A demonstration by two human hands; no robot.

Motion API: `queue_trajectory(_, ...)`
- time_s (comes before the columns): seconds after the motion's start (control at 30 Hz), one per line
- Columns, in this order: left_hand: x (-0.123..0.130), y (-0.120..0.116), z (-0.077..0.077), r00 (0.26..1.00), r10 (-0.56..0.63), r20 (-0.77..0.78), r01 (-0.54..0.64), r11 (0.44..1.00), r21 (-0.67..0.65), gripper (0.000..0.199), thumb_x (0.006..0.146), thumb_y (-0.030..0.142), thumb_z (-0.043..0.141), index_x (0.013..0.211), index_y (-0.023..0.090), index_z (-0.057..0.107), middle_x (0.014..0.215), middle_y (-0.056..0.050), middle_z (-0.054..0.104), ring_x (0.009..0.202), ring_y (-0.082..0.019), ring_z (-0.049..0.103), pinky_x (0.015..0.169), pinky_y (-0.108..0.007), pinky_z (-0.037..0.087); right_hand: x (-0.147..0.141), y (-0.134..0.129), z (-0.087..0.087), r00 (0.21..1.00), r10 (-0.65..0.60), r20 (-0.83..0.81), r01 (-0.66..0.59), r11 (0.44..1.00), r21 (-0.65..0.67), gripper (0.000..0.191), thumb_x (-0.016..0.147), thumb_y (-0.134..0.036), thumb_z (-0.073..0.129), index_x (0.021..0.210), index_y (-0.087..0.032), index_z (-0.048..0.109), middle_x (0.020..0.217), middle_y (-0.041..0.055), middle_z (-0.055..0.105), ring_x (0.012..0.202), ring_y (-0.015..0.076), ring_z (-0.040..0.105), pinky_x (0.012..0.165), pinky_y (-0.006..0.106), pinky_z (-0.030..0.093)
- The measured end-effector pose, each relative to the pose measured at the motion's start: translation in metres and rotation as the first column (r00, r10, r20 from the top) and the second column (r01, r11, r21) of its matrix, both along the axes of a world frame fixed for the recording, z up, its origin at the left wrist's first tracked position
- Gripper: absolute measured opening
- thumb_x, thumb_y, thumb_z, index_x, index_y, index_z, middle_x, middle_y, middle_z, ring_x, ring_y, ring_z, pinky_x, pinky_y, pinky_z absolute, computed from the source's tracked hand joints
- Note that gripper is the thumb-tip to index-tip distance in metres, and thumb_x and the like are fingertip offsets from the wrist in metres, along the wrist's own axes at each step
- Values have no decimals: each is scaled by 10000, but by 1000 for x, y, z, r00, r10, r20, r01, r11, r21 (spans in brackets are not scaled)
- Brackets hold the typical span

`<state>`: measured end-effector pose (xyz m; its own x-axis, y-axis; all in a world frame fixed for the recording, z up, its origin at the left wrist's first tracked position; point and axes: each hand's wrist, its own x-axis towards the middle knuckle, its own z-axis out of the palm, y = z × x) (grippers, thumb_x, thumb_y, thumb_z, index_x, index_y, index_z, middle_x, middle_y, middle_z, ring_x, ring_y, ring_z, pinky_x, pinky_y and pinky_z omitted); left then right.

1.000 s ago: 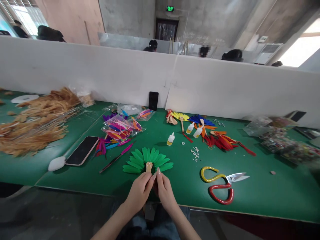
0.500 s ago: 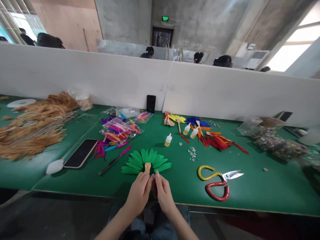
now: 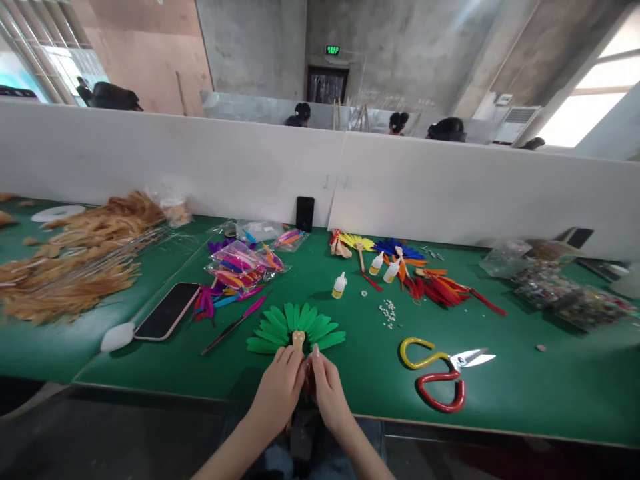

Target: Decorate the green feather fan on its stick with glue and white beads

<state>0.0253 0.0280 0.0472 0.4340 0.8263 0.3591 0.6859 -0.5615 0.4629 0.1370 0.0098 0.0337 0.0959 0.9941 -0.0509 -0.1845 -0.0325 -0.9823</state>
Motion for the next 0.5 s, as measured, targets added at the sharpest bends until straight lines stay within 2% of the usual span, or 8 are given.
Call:
queue_trajectory(0.23, -2, 2, 0, 999, -32, 42, 33, 999, -32, 238, 920, 194, 306, 819, 198, 521, 823, -56, 585, 799, -192, 558, 672, -316, 471, 3, 1, -5, 999, 5, 50, -6, 1000, 14, 477, 834, -599, 392, 625, -179, 478, 548, -38, 363, 506, 100, 313, 463, 219, 301)
queue_trajectory(0.4, -9, 12, 3, 997, 46, 59, -45, 999, -13, 272, 939, 252, 293, 723, 203, 450, 698, -13, 530, 677, -170, 515, 630, -295, 433, 13, 4, -3, 996, 62, 71, -63, 998, 13, 452, 872, -545, 379, 629, -176, 469, 508, -59, 346, 452, 76, 296, 426, 203, 266)
queue_trajectory(0.5, -18, 23, 2, 995, 98, -7, -98, 995, 19, 292, 938, 282, 295, 692, 203, 430, 677, -6, 511, 674, -173, 495, 633, -296, 413, 23, 6, -6, 990, 26, 141, -30, 999, 26, 410, 863, -527, 421, 660, -178, 484, 475, -76, 346, 421, 70, 317, 416, 194, 269)
